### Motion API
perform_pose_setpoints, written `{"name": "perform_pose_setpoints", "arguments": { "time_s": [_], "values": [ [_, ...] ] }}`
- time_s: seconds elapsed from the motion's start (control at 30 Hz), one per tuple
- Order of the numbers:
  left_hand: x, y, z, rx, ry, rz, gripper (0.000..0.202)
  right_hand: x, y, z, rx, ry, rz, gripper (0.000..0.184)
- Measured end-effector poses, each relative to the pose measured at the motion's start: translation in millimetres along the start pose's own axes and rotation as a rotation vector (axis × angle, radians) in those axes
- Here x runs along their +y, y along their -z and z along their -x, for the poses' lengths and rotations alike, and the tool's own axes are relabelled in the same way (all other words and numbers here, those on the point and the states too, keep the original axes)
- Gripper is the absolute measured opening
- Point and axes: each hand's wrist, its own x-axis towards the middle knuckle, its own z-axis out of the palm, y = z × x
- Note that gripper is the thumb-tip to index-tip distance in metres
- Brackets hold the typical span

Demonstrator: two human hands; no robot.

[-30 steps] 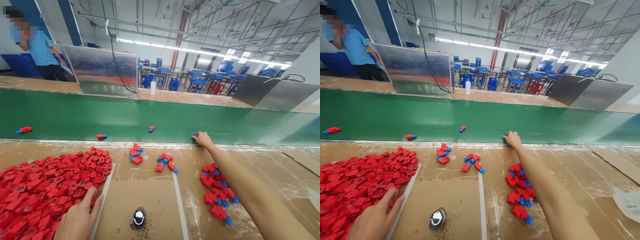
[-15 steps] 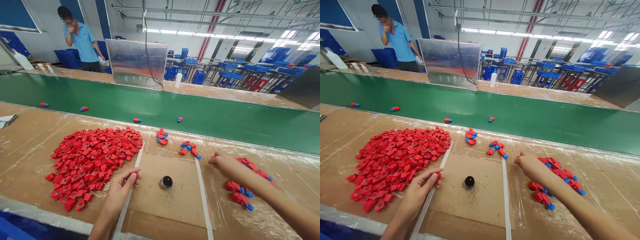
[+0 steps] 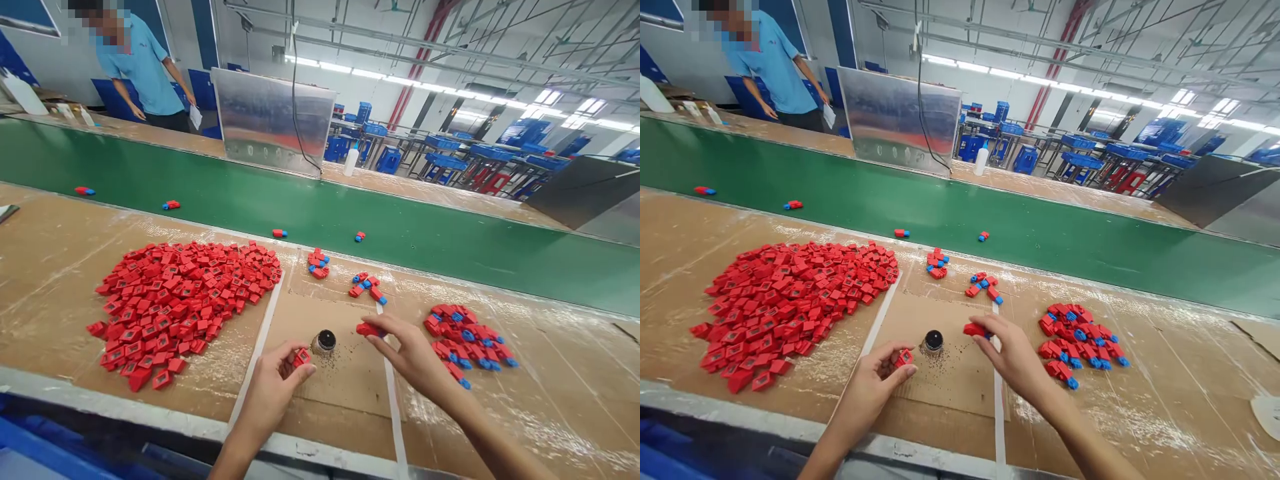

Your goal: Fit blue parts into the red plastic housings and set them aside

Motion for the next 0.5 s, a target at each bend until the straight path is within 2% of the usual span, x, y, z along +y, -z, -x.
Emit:
{"name": "perform_pose_setpoints", "arguments": {
  "time_s": [0.07, 0.17, 0.27, 0.37, 0.5],
  "values": [
    [-2.1, -1.8, 0.4, 0.012, 0.012, 0.025, 0.032, -21.5, -8.8, -1.9, -0.005, 0.062, 0.005, 0.024],
    [-4.3, 0.8, 2.2, 0.030, 0.043, 0.074, 0.035, -36.1, -17.9, -5.3, -0.008, 0.110, 0.024, 0.020],
    [-5.0, 1.3, 5.0, 0.001, 0.049, 0.093, 0.026, -37.7, -21.4, -7.5, -0.003, 0.133, 0.024, 0.017],
    [-5.3, -5.9, 7.2, -0.062, 0.061, 0.098, 0.016, -37.2, -22.9, -8.7, -0.010, 0.144, 0.009, 0.016],
    [-4.6, -19.7, 8.8, -0.130, 0.092, 0.122, 0.017, -38.3, -25.0, -11.3, -0.036, 0.157, 0.006, 0.016]
  ]
}}
